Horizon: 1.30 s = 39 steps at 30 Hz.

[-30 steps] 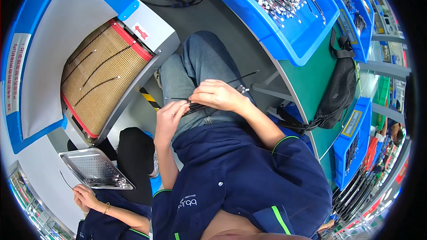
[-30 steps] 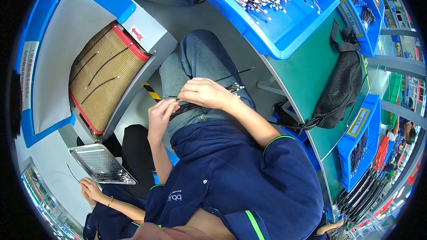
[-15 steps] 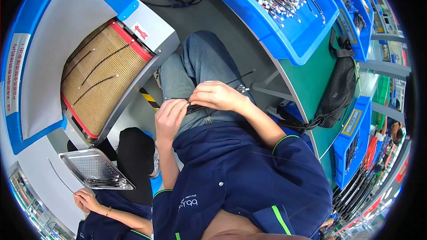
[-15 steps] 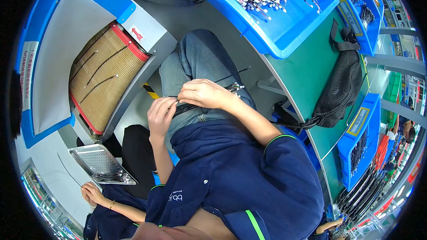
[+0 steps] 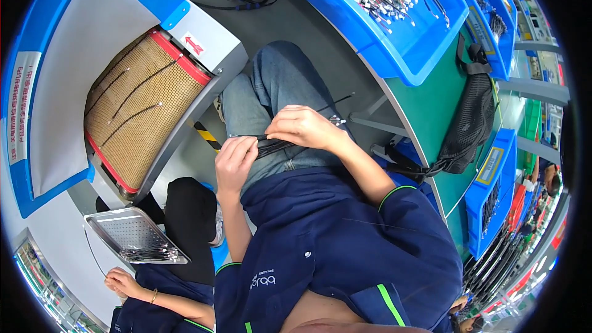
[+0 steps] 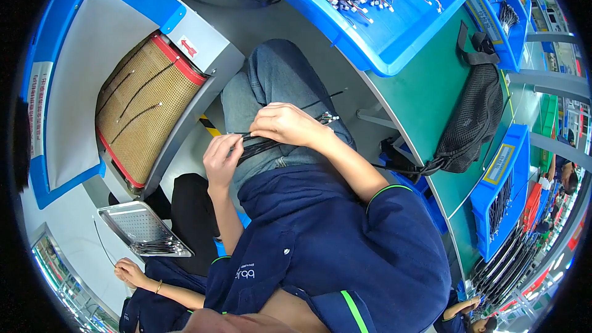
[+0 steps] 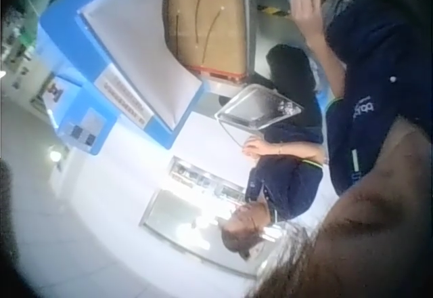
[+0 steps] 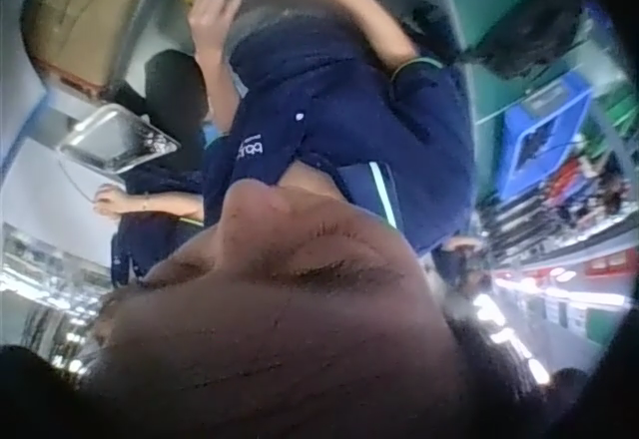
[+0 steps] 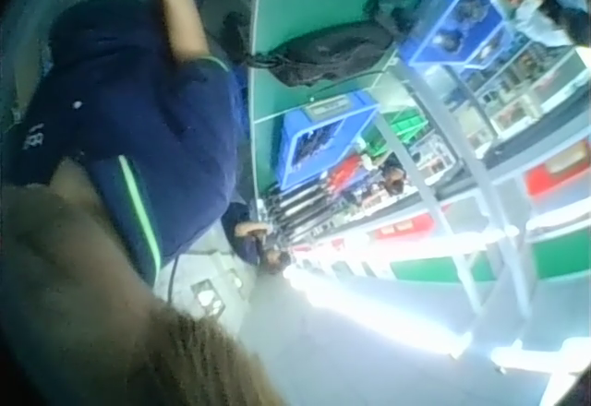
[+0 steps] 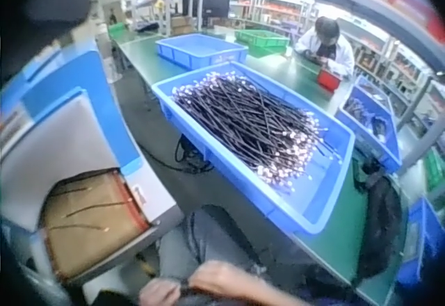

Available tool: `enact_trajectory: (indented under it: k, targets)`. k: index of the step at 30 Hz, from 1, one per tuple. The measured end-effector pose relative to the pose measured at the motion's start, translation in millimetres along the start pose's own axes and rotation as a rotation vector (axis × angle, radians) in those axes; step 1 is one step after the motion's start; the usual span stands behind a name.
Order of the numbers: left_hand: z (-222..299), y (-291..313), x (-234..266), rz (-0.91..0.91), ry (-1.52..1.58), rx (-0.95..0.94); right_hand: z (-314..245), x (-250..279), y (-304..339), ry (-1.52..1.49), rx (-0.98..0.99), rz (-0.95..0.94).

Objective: The person bundles and processes electronic wire harnesses by hand, working with wires from a plastic bin and placing finished harnesses into a metal tray.

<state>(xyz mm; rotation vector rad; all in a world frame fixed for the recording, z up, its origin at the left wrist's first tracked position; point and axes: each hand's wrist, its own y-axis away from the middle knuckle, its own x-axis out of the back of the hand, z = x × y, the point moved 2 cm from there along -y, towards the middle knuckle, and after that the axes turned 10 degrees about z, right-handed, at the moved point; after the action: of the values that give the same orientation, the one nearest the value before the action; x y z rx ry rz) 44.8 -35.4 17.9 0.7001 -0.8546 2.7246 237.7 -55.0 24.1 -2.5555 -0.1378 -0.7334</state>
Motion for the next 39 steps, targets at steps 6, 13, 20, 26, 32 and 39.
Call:
enact_trajectory:
  k: [6,13,20,26,32,39]
  targets:
    - [-7,-3,11,0.006,-0.062,0.049,8,19,5,0.052,-0.069,-0.003]
    - [-43,21,53,0.049,-0.237,0.207,36,75,29,0.255,-0.289,-0.026]
    - [-50,33,61,0.068,-0.275,0.296,37,80,35,0.155,-0.304,0.023]
    - [-51,36,66,0.072,-0.279,0.317,29,77,34,0.177,-0.171,0.138]
    - [-53,40,69,0.076,-0.276,0.332,32,75,35,0.209,-0.174,0.183]
    - [-54,40,77,0.076,-0.276,0.315,29,75,32,0.16,-0.181,0.126]
